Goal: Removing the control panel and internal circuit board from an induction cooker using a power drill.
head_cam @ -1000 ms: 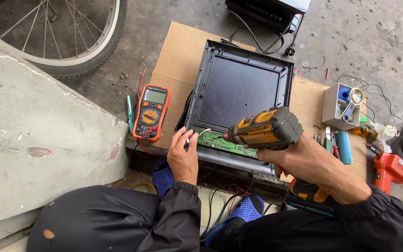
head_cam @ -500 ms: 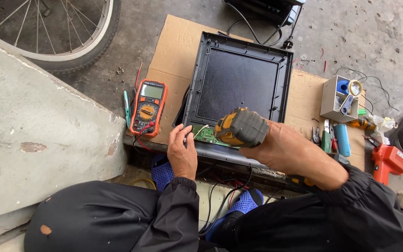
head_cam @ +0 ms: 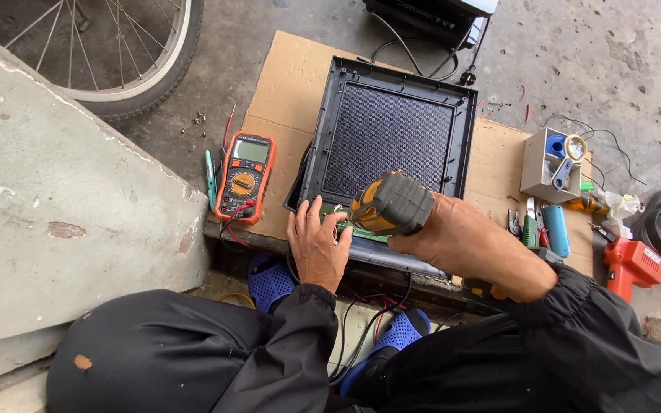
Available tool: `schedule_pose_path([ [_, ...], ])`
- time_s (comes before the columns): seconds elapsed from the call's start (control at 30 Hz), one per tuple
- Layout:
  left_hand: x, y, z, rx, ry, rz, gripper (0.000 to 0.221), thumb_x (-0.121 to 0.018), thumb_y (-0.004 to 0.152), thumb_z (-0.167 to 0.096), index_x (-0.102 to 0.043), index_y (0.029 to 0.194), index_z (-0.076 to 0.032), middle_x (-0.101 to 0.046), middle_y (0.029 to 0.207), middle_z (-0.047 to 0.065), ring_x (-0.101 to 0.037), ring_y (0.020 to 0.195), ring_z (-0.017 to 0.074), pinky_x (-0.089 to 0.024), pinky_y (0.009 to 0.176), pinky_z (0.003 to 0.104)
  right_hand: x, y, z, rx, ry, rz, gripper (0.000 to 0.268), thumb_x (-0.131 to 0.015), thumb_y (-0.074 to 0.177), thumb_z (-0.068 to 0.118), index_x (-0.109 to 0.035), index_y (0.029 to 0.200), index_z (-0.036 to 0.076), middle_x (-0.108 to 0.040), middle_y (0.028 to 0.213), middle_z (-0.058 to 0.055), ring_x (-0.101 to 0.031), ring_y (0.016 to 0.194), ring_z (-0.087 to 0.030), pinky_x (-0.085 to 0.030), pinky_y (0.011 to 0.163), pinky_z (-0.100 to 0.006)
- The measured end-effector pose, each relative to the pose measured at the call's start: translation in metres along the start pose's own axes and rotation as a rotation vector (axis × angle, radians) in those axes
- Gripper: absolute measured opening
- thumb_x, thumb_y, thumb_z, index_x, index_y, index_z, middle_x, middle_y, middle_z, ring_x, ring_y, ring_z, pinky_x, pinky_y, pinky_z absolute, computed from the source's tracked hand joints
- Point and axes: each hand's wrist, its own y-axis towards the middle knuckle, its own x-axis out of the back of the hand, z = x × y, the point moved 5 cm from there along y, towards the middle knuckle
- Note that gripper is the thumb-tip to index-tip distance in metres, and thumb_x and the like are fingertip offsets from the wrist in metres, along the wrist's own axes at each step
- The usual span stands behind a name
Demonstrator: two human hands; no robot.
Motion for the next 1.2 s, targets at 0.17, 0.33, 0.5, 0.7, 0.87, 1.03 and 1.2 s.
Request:
schedule_pose_path([
  [0.17, -0.01, 0.0, 0.006, 0.037, 0.02, -0.049, 0.028, -0.091, 0.086, -0.032, -0.077, 0.11, -0.028, -0.062, 0.158, 0.004, -0.047, 0.157, 0.031, -0.026, 0.133, 0.06, 0.001, -0.005, 0.003, -0.023, -0.001, -0.006, 0.044, -0.083, 0.094, 0.036, -0.072, 0.132, 0.019, -0.08, 0.121, -0.019, -0.078, 0.122, -0.042, -0.061, 0.106, -0.057],
  [0.33, -0.014, 0.001, 0.006, 0.061, 0.019, -0.084, 0.025, -0.092, 0.085, -0.032, -0.076, 0.105, -0.028, -0.064, 0.156, 0.001, -0.05, 0.155, 0.028, -0.026, 0.134, 0.058, -0.001, -0.005, 0.004, -0.057, -0.003, -0.019, 0.049, -0.086, 0.089, 0.043, -0.072, 0.13, 0.019, -0.081, 0.121, -0.019, -0.077, 0.123, -0.042, -0.061, 0.104, -0.057],
  [0.5, -0.013, 0.002, 0.004, 0.073, 0.004, -0.107, 0.024, -0.092, 0.085, -0.03, -0.077, 0.103, -0.026, -0.067, 0.155, 0.001, -0.052, 0.153, 0.0278, -0.027, 0.133, 0.059, -0.002, -0.002, 0.0, -0.071, 0.016, -0.049, 0.046, -0.088, 0.085, 0.042, -0.075, 0.124, 0.019, -0.083, 0.117, -0.018, -0.078, 0.122, -0.041, -0.06, 0.104, -0.055],
  [0.7, -0.015, 0.001, 0.004, 0.049, 0.023, -0.173, 0.024, -0.092, 0.081, -0.03, -0.076, 0.099, -0.027, -0.069, 0.152, 0.0, -0.056, 0.149, 0.0275, -0.029, 0.132, 0.058, -0.001, -0.006, -0.001, -0.079, 0.02, -0.06, 0.046, -0.088, 0.085, 0.043, -0.075, 0.123, 0.02, -0.085, 0.116, -0.018, -0.079, 0.121, -0.04, -0.061, 0.105, -0.054],
  [0.87, -0.011, 0.002, -0.001, 0.033, 0.016, -0.212, 0.02, -0.092, 0.083, -0.032, -0.076, 0.094, -0.025, -0.073, 0.147, -0.001, -0.06, 0.146, 0.0256, -0.03, 0.131, 0.059, 0.006, -0.022, -0.009, -0.018, 0.045, -0.046, 0.042, -0.083, 0.09, 0.037, -0.079, 0.126, 0.016, -0.086, 0.105, -0.016, -0.086, 0.106, -0.034, -0.065, 0.098, -0.05],
  [1.03, 0.004, 0.006, -0.014, 0.018, 0.036, -0.185, 0.017, -0.087, 0.09, -0.034, -0.073, 0.093, -0.024, -0.071, 0.147, -0.001, -0.057, 0.146, 0.0249, -0.028, 0.131, 0.06, 0.039, -0.056, -0.018, -0.155, 0.254, -0.15, 0.047, -0.083, 0.09, 0.024, -0.082, 0.136, 0.018, -0.087, 0.089, -0.016, -0.078, 0.076, -0.027, -0.06, 0.072, -0.042],
  [1.2, 0.023, 0.021, -0.038, 0.048, 0.019, -0.09, 0.019, -0.082, 0.095, -0.036, -0.074, 0.095, -0.019, -0.066, 0.153, 0.001, -0.05, 0.151, 0.0305, -0.024, 0.133, 0.064, 0.06, -0.065, -0.058, -0.212, 0.442, -0.375, 0.043, -0.084, 0.089, 0.011, -0.084, 0.131, 0.002, -0.074, 0.066, -0.021, -0.066, 0.055, -0.029, -0.046, 0.049, -0.039],
])
